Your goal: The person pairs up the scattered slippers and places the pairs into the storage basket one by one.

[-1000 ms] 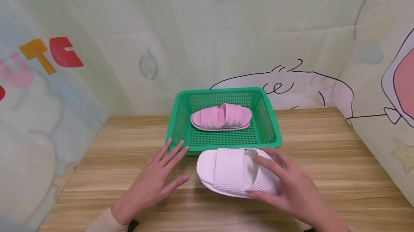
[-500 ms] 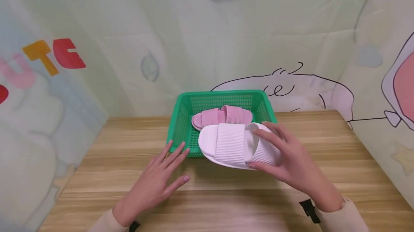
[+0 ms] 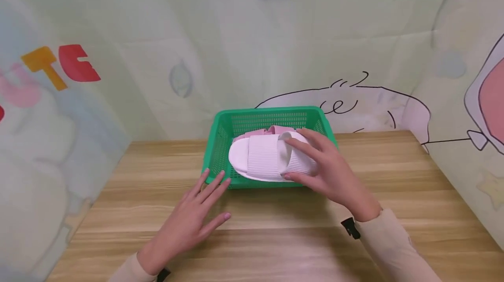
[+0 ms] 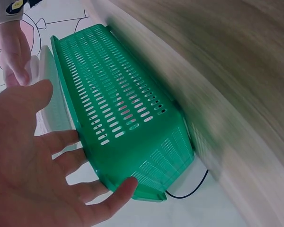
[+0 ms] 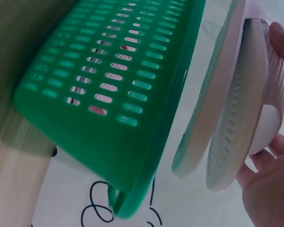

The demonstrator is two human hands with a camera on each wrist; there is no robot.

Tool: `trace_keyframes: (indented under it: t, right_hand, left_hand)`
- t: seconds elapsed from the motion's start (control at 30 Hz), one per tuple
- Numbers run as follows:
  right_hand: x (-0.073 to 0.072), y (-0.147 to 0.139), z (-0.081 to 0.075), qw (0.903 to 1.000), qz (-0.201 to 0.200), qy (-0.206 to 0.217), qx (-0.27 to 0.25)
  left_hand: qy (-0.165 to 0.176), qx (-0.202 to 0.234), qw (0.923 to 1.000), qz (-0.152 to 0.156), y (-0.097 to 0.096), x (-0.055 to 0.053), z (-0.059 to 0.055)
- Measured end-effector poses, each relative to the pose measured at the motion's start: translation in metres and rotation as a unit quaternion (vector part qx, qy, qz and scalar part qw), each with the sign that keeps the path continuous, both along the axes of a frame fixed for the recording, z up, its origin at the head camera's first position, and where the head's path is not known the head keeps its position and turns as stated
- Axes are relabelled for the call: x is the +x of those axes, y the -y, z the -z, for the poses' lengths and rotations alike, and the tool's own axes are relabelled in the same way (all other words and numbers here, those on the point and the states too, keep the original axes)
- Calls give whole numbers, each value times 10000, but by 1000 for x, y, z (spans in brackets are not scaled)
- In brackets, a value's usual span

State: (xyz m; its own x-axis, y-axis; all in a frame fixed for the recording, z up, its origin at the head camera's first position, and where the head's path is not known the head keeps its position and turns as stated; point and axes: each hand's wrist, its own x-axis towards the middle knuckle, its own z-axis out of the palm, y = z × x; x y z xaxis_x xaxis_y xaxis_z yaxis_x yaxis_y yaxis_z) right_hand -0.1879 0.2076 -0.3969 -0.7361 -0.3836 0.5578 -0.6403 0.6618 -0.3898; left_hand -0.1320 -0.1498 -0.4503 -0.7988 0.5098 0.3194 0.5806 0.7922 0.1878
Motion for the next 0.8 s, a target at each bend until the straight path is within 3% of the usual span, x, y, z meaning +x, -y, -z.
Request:
trace_keyframes:
  t: [0.13, 0.4, 0.8]
  right_hand:
    - [-14, 8, 4, 9999, -67, 110, -95]
    - [-33, 17, 16, 9958, -18, 844, -360]
    - [-52, 29, 31, 9865, -112, 1634, 81]
  left_hand:
    - [-89, -12, 10000, -2, 2, 0, -1]
    - [-152, -77, 9998, 89, 2, -1, -2]
    - [-50, -82, 9999, 52, 1, -1, -2]
